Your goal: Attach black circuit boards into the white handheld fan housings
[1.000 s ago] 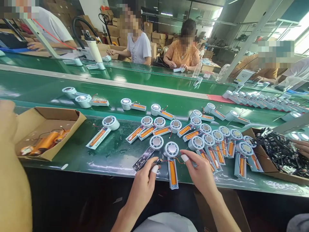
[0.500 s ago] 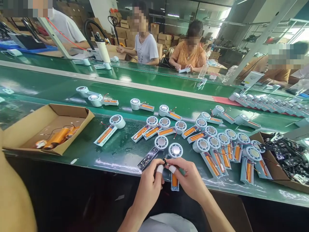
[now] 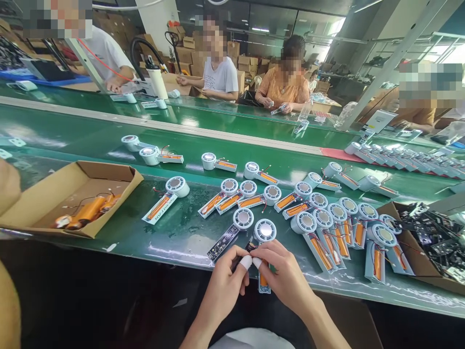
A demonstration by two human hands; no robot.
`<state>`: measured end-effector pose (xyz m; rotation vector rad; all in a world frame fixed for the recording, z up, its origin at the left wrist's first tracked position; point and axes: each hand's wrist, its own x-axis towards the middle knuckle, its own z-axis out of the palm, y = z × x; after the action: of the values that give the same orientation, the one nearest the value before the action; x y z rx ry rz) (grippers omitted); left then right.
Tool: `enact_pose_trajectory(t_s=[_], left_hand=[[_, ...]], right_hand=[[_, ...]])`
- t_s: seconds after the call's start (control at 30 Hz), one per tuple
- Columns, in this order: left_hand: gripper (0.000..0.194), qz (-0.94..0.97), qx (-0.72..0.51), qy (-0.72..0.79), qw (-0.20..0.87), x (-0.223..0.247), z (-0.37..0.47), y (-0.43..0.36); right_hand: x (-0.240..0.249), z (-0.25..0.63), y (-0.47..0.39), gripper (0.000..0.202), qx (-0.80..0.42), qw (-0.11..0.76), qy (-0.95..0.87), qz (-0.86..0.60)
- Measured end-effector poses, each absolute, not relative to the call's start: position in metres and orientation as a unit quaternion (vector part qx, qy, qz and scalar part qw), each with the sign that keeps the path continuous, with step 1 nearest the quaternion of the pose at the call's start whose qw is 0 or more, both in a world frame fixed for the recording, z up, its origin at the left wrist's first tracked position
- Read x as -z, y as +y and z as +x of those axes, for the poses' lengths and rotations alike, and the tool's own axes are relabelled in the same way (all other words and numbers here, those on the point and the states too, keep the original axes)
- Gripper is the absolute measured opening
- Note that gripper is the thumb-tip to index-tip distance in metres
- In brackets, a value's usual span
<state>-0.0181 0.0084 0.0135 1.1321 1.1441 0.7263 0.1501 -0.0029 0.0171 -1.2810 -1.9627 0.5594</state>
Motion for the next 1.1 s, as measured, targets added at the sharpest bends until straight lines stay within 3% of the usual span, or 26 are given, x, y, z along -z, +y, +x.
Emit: enact_pose_trajectory(t_s=[0.2, 0.33, 0.57, 0.67, 0.83, 1.1], left_hand=[[0.038, 0.485, -0.376, 0.512, 0.601, -0.012, -0.013, 0.005], [0.031, 0.526, -0.376, 0.527, 0.551, -0.007, -0.013, 0.002], [0.031, 0.662, -0.408, 0.518, 0.356, 0.003, -0.013, -0.005], [0.032, 0.673, -0.418, 0.513, 0.331, 0.004, -0.013, -0.007], [0.03, 0.624, -0.383, 0.509, 0.452, -0.007, -0.02, 0.002], [0.037, 0.511, -0.354, 0.496, 0.605, -0.014, -0.025, 0.014]], right_hand=[[-0.01, 0.15, 0.0, 0.018, -0.1, 0.365, -0.758, -0.531], [-0.014, 0.148, 0.002, 0.021, -0.014, 0.321, -0.779, -0.538], [-0.027, 0.14, 0.001, 0.024, 0.058, 0.231, -0.805, -0.543], [-0.029, 0.139, 0.001, 0.025, 0.068, 0.206, -0.815, -0.537], [-0.029, 0.143, 0.003, 0.024, 0.071, 0.198, -0.826, -0.523], [-0.019, 0.155, 0.007, 0.023, -0.063, 0.319, -0.797, -0.509]])
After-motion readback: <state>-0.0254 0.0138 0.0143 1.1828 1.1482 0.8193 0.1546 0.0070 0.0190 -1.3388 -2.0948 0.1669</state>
